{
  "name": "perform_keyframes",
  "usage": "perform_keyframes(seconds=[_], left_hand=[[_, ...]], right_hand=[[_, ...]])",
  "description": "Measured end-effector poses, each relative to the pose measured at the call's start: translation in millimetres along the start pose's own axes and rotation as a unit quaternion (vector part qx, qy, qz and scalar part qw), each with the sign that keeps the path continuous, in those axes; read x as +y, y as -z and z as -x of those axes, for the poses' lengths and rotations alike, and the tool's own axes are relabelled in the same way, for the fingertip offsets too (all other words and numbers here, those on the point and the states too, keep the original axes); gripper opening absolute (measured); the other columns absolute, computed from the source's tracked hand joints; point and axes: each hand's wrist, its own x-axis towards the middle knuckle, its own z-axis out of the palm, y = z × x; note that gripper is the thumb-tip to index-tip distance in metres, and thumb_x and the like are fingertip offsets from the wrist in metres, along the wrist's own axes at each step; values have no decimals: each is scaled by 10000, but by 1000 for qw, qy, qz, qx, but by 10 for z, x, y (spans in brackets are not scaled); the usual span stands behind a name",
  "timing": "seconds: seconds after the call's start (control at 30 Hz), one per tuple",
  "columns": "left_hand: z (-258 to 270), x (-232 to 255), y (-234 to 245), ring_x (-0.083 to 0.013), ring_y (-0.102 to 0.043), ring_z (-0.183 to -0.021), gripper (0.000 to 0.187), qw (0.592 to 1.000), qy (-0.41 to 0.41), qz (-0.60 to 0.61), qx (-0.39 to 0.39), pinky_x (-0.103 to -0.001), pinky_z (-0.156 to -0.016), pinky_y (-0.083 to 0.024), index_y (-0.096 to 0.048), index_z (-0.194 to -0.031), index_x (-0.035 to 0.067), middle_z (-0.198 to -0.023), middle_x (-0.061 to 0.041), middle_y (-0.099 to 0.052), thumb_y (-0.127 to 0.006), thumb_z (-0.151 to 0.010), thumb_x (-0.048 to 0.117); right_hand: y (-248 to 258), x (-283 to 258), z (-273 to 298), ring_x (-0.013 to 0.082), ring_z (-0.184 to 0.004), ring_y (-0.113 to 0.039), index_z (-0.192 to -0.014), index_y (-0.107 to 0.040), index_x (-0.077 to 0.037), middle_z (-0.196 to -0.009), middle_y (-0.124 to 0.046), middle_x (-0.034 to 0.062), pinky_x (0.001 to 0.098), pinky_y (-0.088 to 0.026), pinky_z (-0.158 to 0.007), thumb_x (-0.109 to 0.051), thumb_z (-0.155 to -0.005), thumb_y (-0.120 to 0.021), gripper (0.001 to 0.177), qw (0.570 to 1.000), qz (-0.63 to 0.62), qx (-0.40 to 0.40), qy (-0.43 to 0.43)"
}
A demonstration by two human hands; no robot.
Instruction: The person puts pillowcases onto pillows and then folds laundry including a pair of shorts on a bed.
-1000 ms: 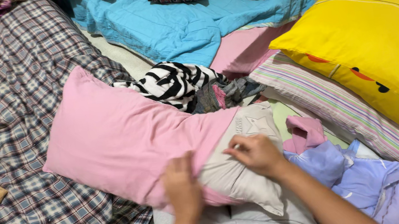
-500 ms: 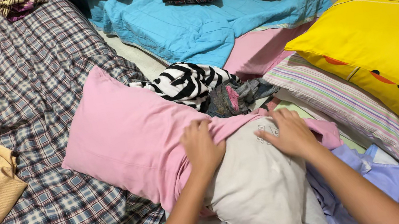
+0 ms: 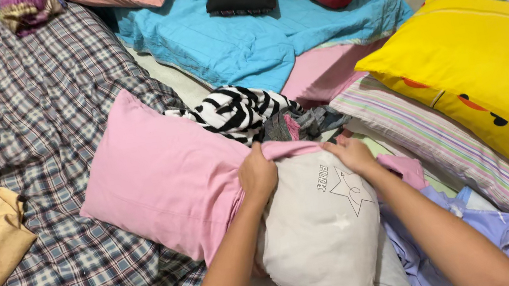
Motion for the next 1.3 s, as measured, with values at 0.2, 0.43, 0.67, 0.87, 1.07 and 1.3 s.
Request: perform_keyframes(seconds=[0.2,0.43,0.67,0.87,1.07,1.3], left_hand=[[-22,485,658,-419,-662,-938,319,887,-176,293,312,-516,-851,-526,-591,-1162,9,-966,-228,-673,-531,-857,81],[812,-149,60,-370,-645,-940,529,915,-184,256,251,-432,-794,-567,-579,-1222,-69,-1043,-220,-606,-649,-726,100],[806,427,392,-396,-560,-1032,679,936,-197,177,232,-500,-913,-411,-594,-1157,4,-1077,-161,-587,-862,-598,283],[346,828,575,-332,-526,-1107,331,952,-256,33,168,-494,-996,-364,-673,-974,123,-1150,-134,-615,-759,-659,175],[-555,-98,737,-276,-571,-1168,256,970,-100,-81,206,-505,-1092,-328,-702,-1064,147,-1136,-48,-670,-661,-822,75],[-589,-323,956,-351,-572,-1117,346,939,-124,-189,258,-508,-1097,-332,-679,-977,80,-1104,-130,-641,-775,-679,227]], right_hand=[[1329,-1653,415,310,-699,-634,-782,-624,-18,-762,-633,168,402,-501,-679,-396,-880,-792,425,879,7,250,406],[1110,-1710,1089,318,-579,-537,-682,-618,-79,-631,-541,119,436,-433,-552,-265,-629,-803,268,770,78,199,601],[925,-1454,1372,296,-638,-571,-797,-634,-70,-725,-604,93,401,-456,-607,-246,-697,-801,262,804,43,191,562],[772,-1474,1550,293,-645,-569,-807,-587,-58,-721,-574,96,389,-468,-598,-281,-724,-826,337,859,-14,250,446],[900,-1393,1650,265,-544,-508,-636,-494,-54,-585,-485,92,386,-424,-522,-256,-722,-842,411,908,12,157,388],[865,-1335,1848,239,-517,-497,-612,-490,-67,-558,-465,77,378,-401,-488,-235,-714,-832,394,907,1,120,404]])
